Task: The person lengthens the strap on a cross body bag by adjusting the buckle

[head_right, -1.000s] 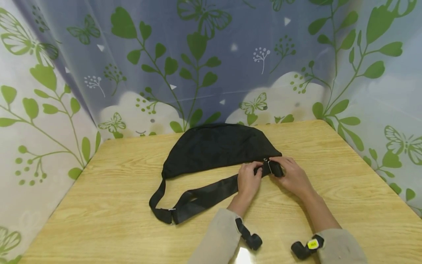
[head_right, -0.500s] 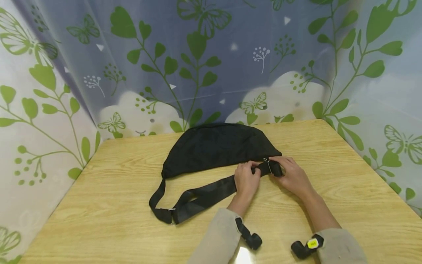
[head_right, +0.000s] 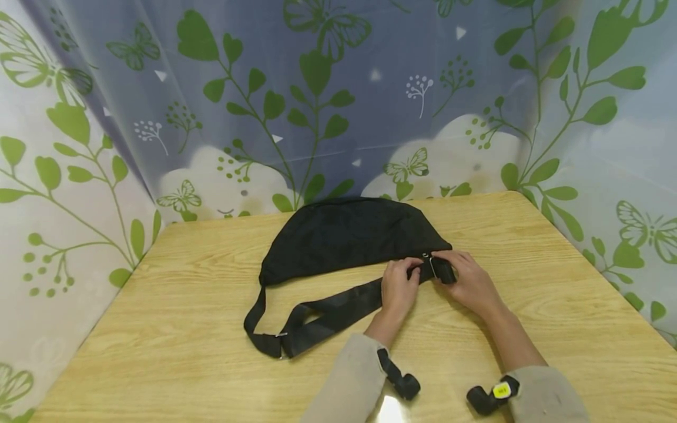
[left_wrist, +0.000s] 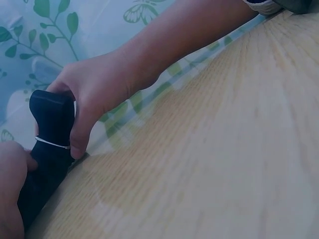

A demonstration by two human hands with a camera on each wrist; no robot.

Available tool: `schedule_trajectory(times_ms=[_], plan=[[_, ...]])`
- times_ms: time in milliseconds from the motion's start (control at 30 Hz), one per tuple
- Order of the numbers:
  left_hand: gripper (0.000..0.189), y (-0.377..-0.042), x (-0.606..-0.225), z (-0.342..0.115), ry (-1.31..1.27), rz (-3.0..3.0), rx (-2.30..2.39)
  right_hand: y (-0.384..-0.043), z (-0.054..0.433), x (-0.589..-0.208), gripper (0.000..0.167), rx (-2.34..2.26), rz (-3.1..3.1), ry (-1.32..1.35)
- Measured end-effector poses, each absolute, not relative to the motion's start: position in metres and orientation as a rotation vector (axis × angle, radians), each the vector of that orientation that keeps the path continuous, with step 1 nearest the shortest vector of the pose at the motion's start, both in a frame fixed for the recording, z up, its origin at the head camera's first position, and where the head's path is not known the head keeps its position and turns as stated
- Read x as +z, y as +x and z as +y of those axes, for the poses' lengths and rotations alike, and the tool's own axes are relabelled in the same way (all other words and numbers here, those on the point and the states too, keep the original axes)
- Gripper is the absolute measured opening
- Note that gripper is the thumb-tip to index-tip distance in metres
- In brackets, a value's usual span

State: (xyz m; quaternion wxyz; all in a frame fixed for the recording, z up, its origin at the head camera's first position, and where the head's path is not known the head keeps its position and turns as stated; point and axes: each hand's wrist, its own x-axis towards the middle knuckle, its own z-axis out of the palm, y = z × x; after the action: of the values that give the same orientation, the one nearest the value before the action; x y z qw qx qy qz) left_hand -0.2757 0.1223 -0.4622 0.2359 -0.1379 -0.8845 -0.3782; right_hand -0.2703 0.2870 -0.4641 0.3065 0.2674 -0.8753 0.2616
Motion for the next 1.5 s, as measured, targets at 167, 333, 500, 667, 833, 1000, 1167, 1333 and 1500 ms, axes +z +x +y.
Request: schedule_trajectory(times_ms=[167,333,500,667,833,1000,1167,1333,1500], plan=[[0.013,-0.2760,-0.4630,0.1224,-0.415,-2.425,-1.056,-0.2701,0.2869,-0.4639,0.060,0.695,-2.319,0.710],[0.013,-0.2757,-0.4633,0.1227,-0.410,-2.419,-1.046,-0.2703,0.2876,-0.4643,0.061,0.697,-2.324,0.713],[0.013,-0.2754,-0.4626,0.1241,-0.354,-2.449,-1.017,-0.2726,0.2887,-0.4654,0.062,0.672,-2.306,0.741],[0.013,-0.2749,-0.4612,0.1234,-0.315,-2.488,-0.998,-0.2758,0.2886,-0.4662,0.063,0.634,-2.268,0.771],[0.019,-0.2746,-0.4614,0.1227,-0.358,-2.501,-0.923,-0.2767,0.2879,-0.4669,0.063,0.636,-2.274,0.764],[0.033,-0.2746,-0.4626,0.1226,-0.496,-2.474,-0.715,-0.2753,0.2890,-0.4659,0.062,0.647,-2.304,0.756],[0.028,-0.2745,-0.4625,0.1228,-0.515,-2.439,-0.585,-0.2720,0.2914,-0.4649,0.067,0.693,-2.367,0.741],[0.027,-0.2744,-0.4615,0.1232,-0.514,-2.399,-0.544,-0.2703,0.2913,-0.4640,0.070,0.704,-2.372,0.737],[0.038,-0.2747,-0.4625,0.1239,-0.533,-2.469,-0.667,-0.2714,0.2898,-0.4645,0.061,0.690,-2.345,0.748]])
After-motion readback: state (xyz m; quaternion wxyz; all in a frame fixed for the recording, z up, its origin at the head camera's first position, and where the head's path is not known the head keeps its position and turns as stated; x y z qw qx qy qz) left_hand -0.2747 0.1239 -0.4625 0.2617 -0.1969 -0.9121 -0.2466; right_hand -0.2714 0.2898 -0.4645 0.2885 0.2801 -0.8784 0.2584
